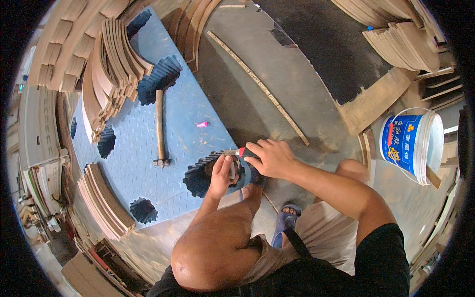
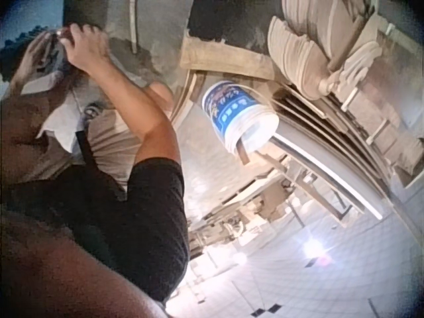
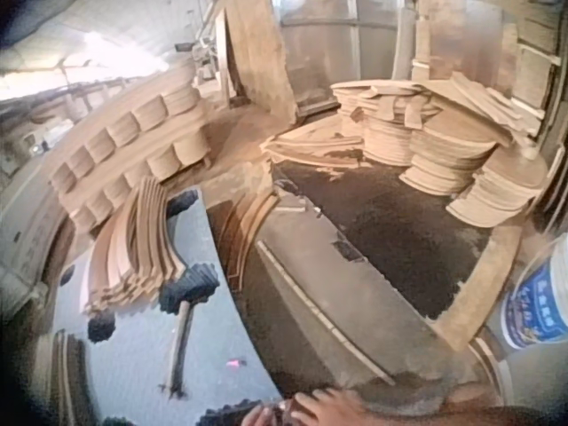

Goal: The person applies glue from a small white bottle to a thin strip of wood, uses a utility knife to trim the strip, and presses it into place on the edge of a curved wooden panel on a blue pallet.

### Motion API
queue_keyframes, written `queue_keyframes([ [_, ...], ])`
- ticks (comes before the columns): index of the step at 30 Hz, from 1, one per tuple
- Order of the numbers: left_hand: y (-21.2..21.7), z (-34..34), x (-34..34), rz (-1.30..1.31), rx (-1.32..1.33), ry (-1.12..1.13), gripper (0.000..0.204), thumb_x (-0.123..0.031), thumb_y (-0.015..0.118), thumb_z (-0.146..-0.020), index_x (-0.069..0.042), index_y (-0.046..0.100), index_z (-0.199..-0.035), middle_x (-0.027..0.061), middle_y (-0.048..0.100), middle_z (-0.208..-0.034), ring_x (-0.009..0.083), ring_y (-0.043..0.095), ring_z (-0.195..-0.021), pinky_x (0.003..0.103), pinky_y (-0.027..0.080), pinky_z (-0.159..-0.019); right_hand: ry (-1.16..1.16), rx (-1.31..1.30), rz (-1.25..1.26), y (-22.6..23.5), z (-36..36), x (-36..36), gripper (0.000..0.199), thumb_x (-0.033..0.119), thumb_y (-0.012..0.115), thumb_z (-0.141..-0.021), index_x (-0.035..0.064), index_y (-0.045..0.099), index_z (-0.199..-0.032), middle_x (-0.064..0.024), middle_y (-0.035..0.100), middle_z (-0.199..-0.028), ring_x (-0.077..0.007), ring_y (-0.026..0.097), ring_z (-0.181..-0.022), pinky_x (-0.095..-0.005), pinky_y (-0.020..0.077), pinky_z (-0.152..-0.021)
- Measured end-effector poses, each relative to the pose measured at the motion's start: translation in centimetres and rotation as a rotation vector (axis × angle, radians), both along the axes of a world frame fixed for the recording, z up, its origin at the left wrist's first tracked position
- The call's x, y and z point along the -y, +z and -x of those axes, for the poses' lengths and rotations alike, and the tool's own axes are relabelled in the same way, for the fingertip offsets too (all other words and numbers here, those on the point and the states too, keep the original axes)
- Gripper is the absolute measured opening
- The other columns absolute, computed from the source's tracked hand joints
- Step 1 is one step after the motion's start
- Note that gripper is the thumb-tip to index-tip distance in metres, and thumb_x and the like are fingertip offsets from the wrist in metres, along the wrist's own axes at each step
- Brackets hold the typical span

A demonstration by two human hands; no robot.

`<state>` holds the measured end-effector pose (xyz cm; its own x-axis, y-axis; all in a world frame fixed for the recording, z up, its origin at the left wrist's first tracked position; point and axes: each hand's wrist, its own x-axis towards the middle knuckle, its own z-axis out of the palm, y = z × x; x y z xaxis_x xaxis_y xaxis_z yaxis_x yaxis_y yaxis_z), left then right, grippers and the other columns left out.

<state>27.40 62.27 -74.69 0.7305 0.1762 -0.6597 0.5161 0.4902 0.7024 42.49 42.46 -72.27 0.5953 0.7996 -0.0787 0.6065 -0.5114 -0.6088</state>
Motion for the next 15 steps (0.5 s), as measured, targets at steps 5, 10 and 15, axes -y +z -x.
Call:
queue_keyframes([
  [5, -0.6, 0.0, 0.0, -0.053, 0.014, -0.052, 0.030, -0.041, 0.051, -0.122, -0.014, 0.064, -0.127, -0.0031, 0.057, -0.080, 0.0083, 0.046, -0.057, 0.026, 0.035, -0.048, -0.016, 0.006, -0.039, -0.4, 0.0, 0.3, 0.047, 0.047, 0.071, -0.105, 0.0114, 0.073, -0.136, -0.0174, 0.078, -0.104, -0.0391, 0.077, -0.094, -0.0511, 0.0606, -0.076],
  [10, -1.2, 0.2, -0.2, -0.080, 0.051, -0.073, 0.031, -0.040, 0.050, -0.122, -0.013, 0.063, -0.125, -0.0020, 0.059, -0.080, 0.0090, 0.047, -0.055, 0.026, 0.035, -0.047, 0.016, -0.022, -0.002, 0.0, -0.2, 0.3, 0.050, 0.049, 0.066, -0.107, 0.0106, 0.071, -0.139, -0.0186, 0.078, -0.106, -0.0415, 0.077, -0.095, -0.0538, 0.0620, -0.079],
  [15, -0.7, -0.1, -0.2, -0.118, 0.047, -0.083, 0.029, -0.038, 0.050, -0.122, -0.013, 0.063, -0.121, -0.0019, 0.057, -0.079, 0.0085, 0.047, -0.057, 0.026, 0.035, -0.048, 0.001, 0.012, -0.029, 0.2, -0.2, 0.3, 0.048, 0.046, 0.071, -0.105, 0.0104, 0.072, -0.136, -0.0176, 0.077, -0.104, -0.0391, 0.077, -0.095, -0.0505, 0.0613, -0.078],
])
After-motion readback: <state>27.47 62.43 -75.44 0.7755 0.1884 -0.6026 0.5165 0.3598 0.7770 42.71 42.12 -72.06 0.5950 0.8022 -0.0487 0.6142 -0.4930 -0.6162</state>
